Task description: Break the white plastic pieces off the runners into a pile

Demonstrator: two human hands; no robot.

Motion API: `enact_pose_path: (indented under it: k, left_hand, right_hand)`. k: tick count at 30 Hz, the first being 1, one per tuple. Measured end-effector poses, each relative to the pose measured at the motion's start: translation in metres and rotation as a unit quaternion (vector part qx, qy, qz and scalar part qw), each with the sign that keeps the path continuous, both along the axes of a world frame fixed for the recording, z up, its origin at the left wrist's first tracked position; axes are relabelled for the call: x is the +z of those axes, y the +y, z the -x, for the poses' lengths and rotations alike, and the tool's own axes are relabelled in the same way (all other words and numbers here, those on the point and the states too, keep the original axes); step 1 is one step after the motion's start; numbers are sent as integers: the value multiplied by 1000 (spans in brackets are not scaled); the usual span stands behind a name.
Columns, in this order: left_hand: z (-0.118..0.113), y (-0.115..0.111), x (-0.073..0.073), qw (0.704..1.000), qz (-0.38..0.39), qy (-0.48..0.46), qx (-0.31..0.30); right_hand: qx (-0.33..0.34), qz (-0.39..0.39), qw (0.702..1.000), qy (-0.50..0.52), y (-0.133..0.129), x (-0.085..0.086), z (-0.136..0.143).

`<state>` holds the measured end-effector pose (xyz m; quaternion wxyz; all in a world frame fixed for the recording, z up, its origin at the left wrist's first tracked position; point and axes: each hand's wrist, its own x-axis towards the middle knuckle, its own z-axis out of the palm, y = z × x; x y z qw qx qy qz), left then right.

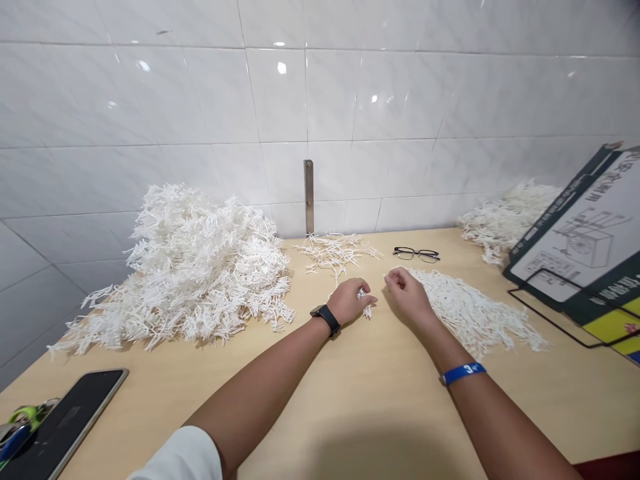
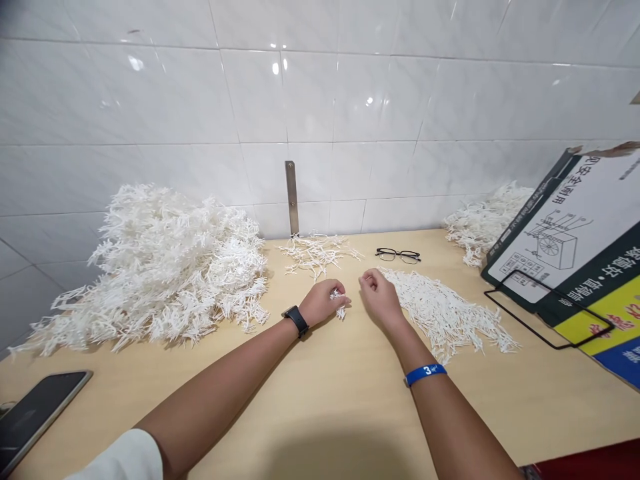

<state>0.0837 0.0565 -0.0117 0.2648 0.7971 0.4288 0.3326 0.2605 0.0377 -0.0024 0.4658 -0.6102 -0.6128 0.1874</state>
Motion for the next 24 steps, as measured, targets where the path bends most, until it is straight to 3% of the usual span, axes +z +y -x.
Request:
enact_pose_path:
  k: [3, 6, 11, 24]
  left_hand:
    - [0, -1, 1, 1000, 6, -14, 1]
    - [-1, -2, 2, 1000, 13, -26, -1]
    - [-1, -1, 1, 1000, 8, -27, -12]
    - [1, 1, -3, 1000, -5, -20, -5]
  right_hand:
    - [127, 42, 990, -53, 0, -4, 3]
    - [181, 73, 979, -62, 2, -8, 3]
    - [149, 80, 982, -82, 3, -9, 1]
    - [196, 77, 969, -129, 0, -9, 2]
